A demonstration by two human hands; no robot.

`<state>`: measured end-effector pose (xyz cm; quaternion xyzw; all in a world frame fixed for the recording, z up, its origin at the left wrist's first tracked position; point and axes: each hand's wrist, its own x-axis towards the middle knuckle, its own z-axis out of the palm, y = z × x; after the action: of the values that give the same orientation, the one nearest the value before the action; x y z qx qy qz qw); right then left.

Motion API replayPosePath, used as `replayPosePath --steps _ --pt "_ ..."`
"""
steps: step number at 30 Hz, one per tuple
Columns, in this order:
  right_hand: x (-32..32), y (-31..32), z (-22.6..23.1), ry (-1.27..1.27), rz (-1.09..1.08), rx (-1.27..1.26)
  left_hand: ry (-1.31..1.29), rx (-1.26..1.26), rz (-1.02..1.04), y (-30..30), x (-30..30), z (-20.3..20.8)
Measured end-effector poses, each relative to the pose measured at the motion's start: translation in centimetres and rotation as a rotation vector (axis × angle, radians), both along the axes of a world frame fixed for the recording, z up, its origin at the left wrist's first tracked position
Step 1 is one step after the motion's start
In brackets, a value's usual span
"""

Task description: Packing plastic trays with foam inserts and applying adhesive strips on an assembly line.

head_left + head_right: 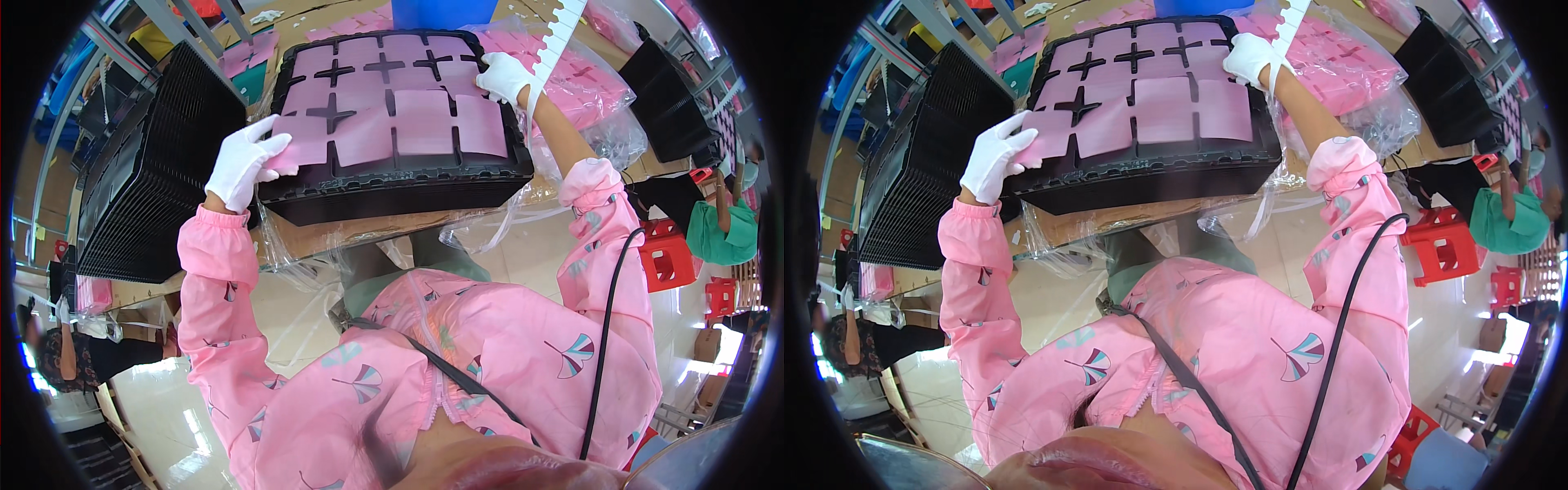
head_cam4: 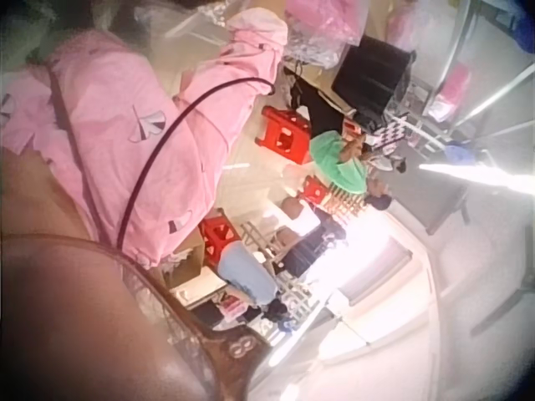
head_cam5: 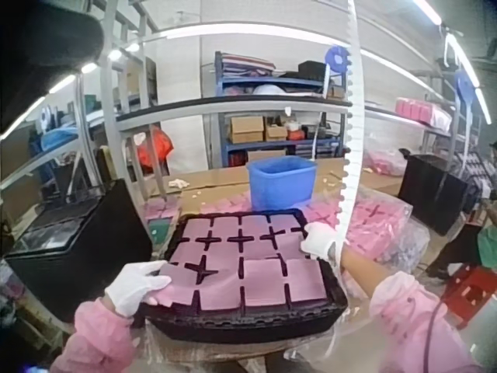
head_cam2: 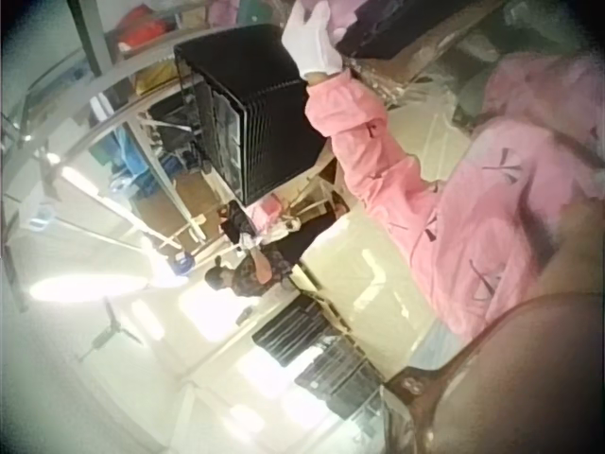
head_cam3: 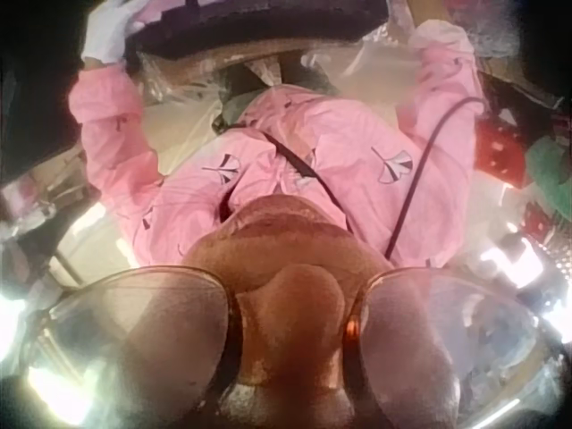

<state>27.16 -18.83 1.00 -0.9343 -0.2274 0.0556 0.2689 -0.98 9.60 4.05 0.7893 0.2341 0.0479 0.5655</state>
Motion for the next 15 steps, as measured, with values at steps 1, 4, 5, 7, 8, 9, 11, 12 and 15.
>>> replayPosePath --steps 1,4,5,7,8,9,11,12,15 --pt "-0.1 0.0 0.1 0.010 -0.001 -0.001 -0.061 0.046 0.046 -0.3 0.0 0.2" --pt "-0.6 0.0 0.5 0.033 -0.004 0.004 -0.085 -0.013 0.048 0.9 0.4 -0.1" --pt "-0.5 -0.1 0.2 0.035 -0.002 0.012 -0.071 0.004 0.042 1.0 0.5 -0.4" --pt "-0.8 0.0 0.3 0.032 0.002 0.028 -0.042 0.041 0.031 1.1 0.7 -0.7" --pt "-1.3 -0.1 0.6 0.025 0.003 0.034 -0.025 0.023 0.032 0.9 0.6 -0.6" --pt "-1.9 -0.2 0.7 0.019 0.002 0.036 -0.006 0.000 0.030 0.4 0.4 -0.6" --pt "-2.1 -1.2 -0.2 0.059 0.036 0.170 0.022 -0.030 0.011 0.0 0.2 -0.6" --pt "-2.6 -1.6 -0.4 0.078 0.054 0.238 0.029 -0.018 0.016 0.0 0.2 -0.6" --pt "-4.0 -3.0 0.3 0.138 0.068 0.200 0.038 0.022 0.031 0.1 0.2 -1.0"
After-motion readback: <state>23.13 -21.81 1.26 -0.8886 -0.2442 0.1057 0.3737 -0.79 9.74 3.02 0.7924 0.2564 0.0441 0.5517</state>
